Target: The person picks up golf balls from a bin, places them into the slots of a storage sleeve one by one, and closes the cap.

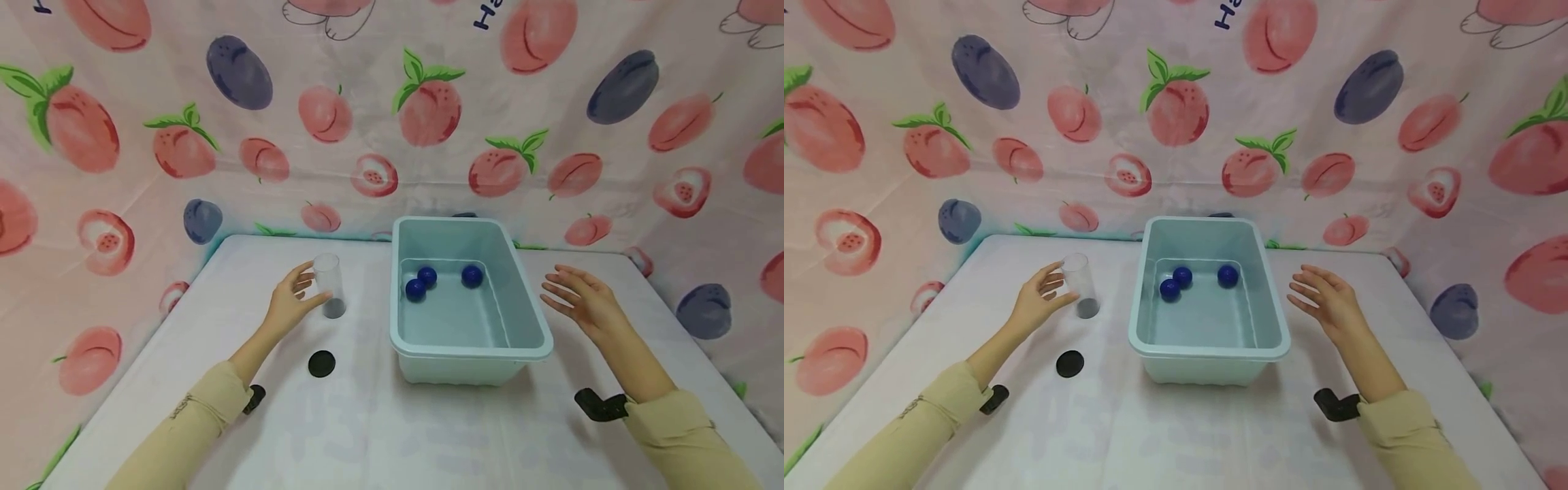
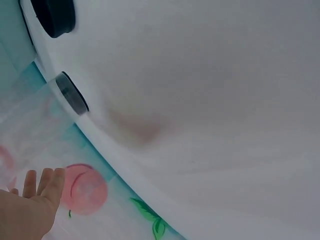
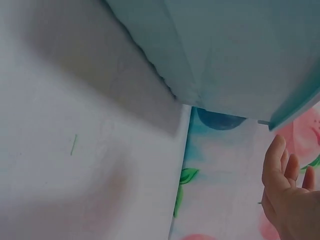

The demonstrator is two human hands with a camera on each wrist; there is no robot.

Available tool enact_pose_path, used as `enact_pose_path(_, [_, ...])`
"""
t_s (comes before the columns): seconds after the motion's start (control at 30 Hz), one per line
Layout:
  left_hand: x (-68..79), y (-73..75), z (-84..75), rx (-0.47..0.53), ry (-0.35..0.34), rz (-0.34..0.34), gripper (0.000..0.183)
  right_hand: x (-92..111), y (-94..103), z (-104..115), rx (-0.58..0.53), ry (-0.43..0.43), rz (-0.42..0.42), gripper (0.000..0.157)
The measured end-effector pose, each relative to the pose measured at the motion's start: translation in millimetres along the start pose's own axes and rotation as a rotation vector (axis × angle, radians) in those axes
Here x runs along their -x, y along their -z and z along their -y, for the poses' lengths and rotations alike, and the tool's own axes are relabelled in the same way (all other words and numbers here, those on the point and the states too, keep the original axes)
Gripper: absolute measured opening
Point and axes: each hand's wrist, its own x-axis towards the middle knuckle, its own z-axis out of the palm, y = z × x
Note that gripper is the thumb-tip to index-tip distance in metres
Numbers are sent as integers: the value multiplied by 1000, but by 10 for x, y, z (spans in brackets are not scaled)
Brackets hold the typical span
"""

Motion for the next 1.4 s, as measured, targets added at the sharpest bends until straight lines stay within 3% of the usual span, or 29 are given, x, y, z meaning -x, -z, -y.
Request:
enact_pose_path(0.37, [-178,-121,-60,110,62,-25,71,-86,-152,113,5,-3,12,10])
enact_pose_path(0.77, [-233,-184,2,163,53,-27,64,-93,-187,232,-31,4,87,18])
enact_pose_path(1.27, [-236,-251,116,111,-1,-15,48,-168,-419,425,127,-43,79,15])
enact_pose_path(1.4, [-240,-260,108,103,-5,-10,46,-189,-514,477,224,-36,92,10])
